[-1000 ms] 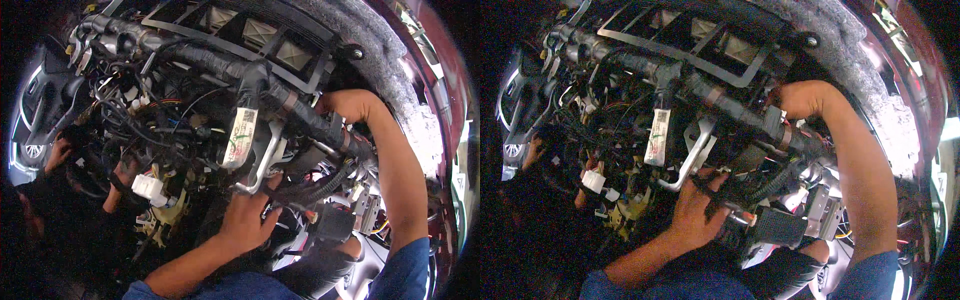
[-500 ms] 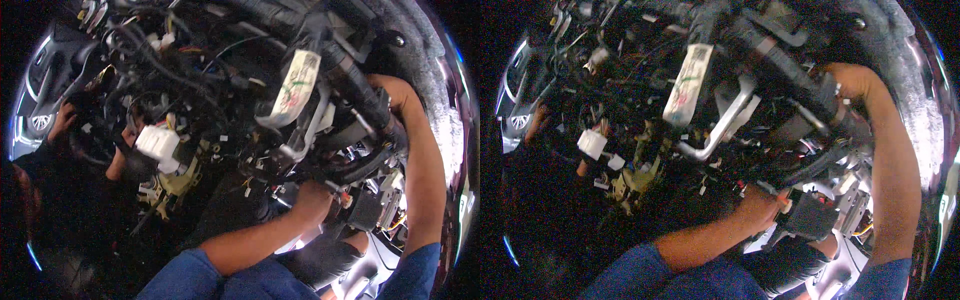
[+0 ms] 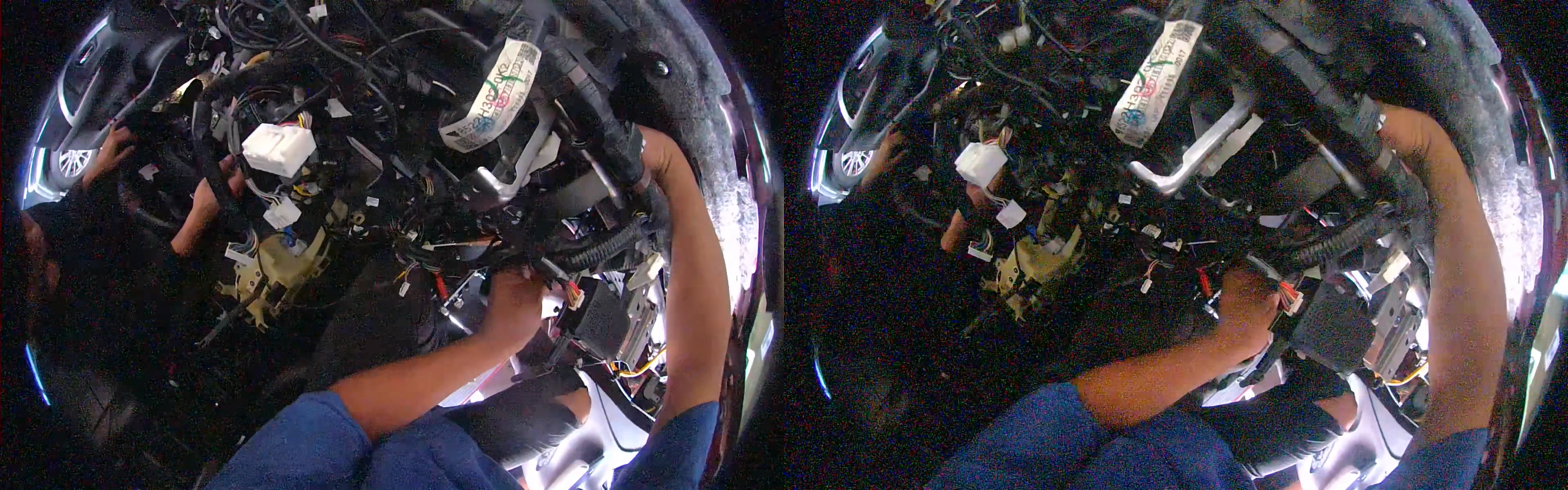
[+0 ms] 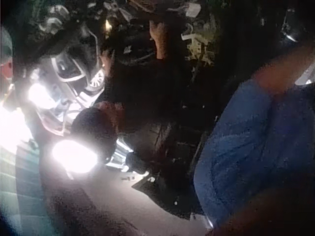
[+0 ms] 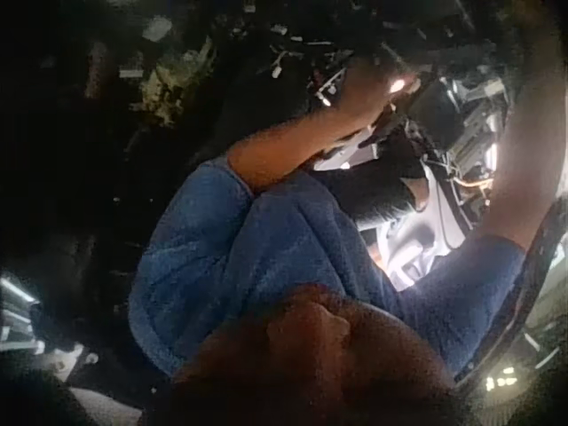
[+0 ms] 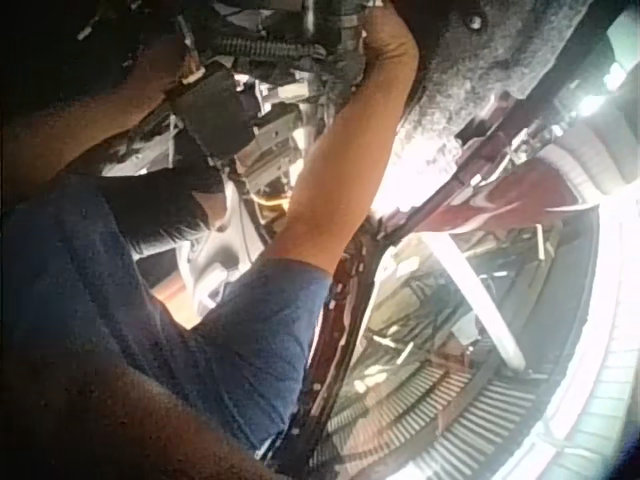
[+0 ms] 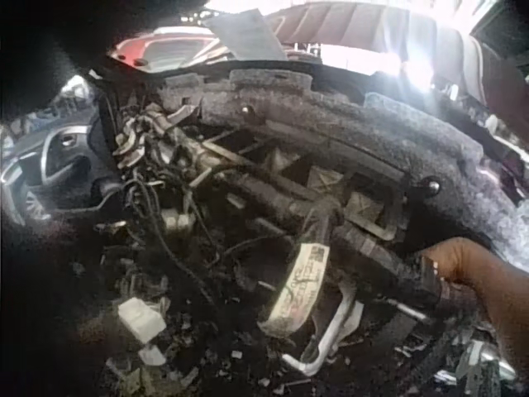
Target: The person uses a socket wrench and their hands to manipulate and connect multiple wiring harnesses and secure metal components within a car's exposed dashboard assembly.
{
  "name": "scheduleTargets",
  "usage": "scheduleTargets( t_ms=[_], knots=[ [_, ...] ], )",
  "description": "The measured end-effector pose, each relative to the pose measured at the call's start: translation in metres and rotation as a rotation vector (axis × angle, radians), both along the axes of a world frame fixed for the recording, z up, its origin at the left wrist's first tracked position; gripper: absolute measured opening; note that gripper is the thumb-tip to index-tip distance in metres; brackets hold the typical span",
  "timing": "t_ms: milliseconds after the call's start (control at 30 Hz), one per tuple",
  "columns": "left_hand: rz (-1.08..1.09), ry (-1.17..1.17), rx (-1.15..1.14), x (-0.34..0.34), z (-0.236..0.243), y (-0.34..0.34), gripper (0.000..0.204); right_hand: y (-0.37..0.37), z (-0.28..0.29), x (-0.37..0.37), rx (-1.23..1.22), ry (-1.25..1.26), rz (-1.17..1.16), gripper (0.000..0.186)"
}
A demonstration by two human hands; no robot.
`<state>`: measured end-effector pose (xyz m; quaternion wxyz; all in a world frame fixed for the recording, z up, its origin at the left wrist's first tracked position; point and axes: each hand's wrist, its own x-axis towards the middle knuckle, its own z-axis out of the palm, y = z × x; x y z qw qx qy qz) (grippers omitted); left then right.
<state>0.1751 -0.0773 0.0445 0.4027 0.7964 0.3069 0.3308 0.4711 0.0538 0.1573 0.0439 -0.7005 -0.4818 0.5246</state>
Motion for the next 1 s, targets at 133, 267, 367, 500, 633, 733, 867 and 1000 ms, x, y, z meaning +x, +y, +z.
scheduleTargets(
  t_ms=[133,267,367,500,633,733,867,1000],
  knots=[
    [-0.252,-1.084,-1.171,-0.008,0.0,0.007,0.016,-0.006,0.005,-0.01,0.224,0.07,0.027,0.038],
    [-0.34,-0.369,-0.743,-0.018,-0.012,0.018,0.023,0.008,0.011,-0.009,0.107,-0.253,0.288,0.047],
    [-0.335,0.315,-0.253,-0.017,-0.015,0.021,0.035,0.014,0.02,-0.033,0.045,-0.314,0.289,0.054],
    [-0.144,0.262,-0.249,-0.002,-0.012,0.009,0.036,0.016,0.018,-0.023,-0.019,-0.345,0.437,0.058],
    [-0.124,0.588,0.101,0.011,-0.025,-0.022,0.035,0.003,0.008,-0.003,0.31,-0.248,0.57,0.035],
    [-0.011,-0.864,-1.322,0.036,-0.075,-0.044,0.051,0.019,0.009,-0.025,0.178,-0.193,0.504,0.038],
    [-0.005,-0.652,-1.128,0.054,-0.066,-0.05,0.041,0.017,0.013,-0.027,0.235,-0.202,0.562,0.042],
    [0.002,-0.467,-0.851,0.06,-0.06,-0.055,0.035,0.013,0.017,-0.031,0.202,-0.331,0.45,0.046]
  ],
)
